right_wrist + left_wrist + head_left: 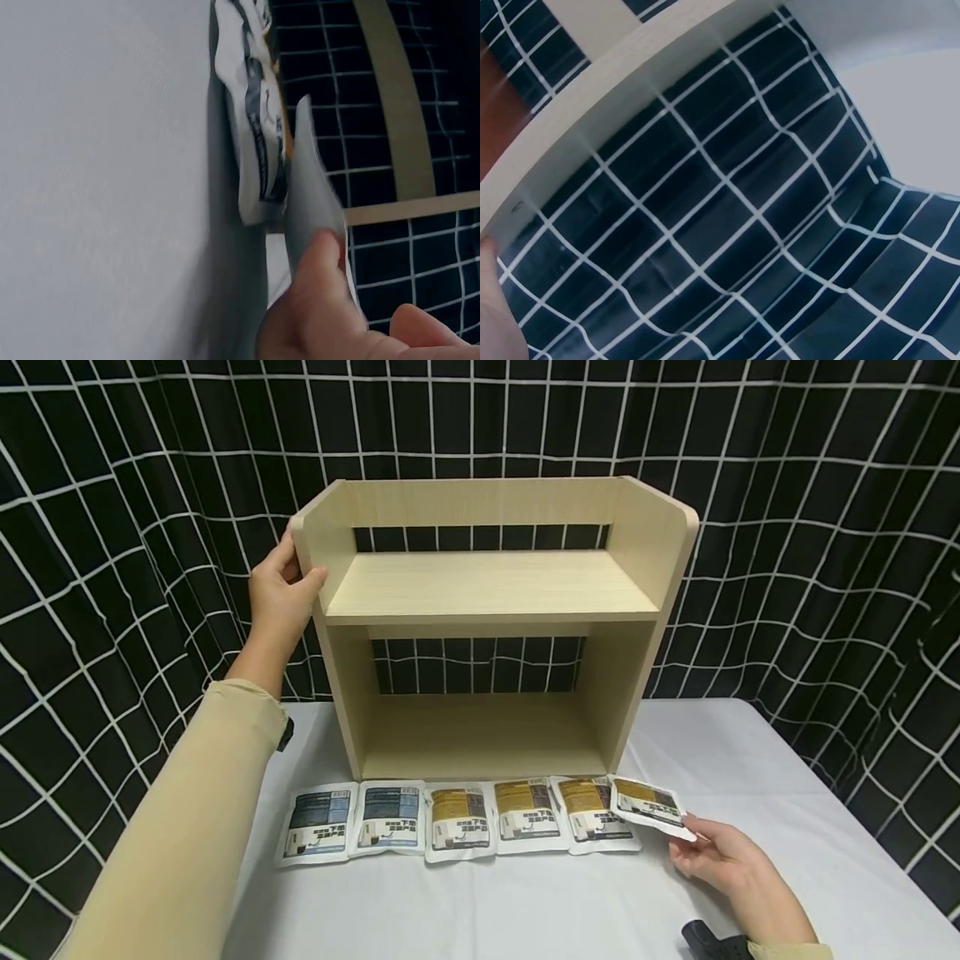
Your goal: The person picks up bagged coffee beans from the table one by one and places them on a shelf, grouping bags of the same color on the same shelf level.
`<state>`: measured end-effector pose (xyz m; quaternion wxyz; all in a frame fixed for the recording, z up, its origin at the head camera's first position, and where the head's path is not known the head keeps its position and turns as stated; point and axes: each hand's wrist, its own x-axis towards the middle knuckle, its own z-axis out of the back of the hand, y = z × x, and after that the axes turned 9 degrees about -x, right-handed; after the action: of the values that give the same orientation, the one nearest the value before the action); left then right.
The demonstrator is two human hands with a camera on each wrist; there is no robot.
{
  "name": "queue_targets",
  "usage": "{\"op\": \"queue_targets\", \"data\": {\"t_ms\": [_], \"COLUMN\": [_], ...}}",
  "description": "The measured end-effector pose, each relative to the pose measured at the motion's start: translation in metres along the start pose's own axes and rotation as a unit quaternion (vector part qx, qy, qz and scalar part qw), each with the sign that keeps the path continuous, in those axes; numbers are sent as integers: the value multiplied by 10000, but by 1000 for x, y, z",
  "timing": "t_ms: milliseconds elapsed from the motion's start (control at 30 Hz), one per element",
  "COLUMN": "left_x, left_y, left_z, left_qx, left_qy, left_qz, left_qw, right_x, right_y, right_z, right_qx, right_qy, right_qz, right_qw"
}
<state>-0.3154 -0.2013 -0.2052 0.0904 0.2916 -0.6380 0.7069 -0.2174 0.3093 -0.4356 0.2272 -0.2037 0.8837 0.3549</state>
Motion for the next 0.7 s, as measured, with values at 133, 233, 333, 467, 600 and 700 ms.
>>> {"op": "queue_targets", "data": {"t_ms": [133, 233, 333, 467, 600, 700], "left_x": [-2, -2, -1, -1, -3, -3], "left_y": [0, 0, -2, -3, -3, -2], "left_z": [-2, -3, -3, -1, -1, 0], "left_qx": [-4, 19, 24, -14, -30, 18], "left_qy": [-1, 36, 76, 85, 59, 68], "left_qz": [48, 49, 5, 6, 94, 124], "left_qw": [10000, 10000, 10000, 10000, 9999, 9999], "right_x": [-1, -1, 0, -3, -9, -14], "right_y": [-2, -5, -6, -5, -5, -7], "right_z": [-7, -11, -15, -19, -20, -21], "right_qx": [599, 502, 466, 522, 424, 366], "right_qy": [270, 462, 521, 606, 716, 863], "right_qz": [188, 417, 552, 621, 740, 831], "right_qw": [9977, 9968, 9960, 9949, 9938, 9921]}}
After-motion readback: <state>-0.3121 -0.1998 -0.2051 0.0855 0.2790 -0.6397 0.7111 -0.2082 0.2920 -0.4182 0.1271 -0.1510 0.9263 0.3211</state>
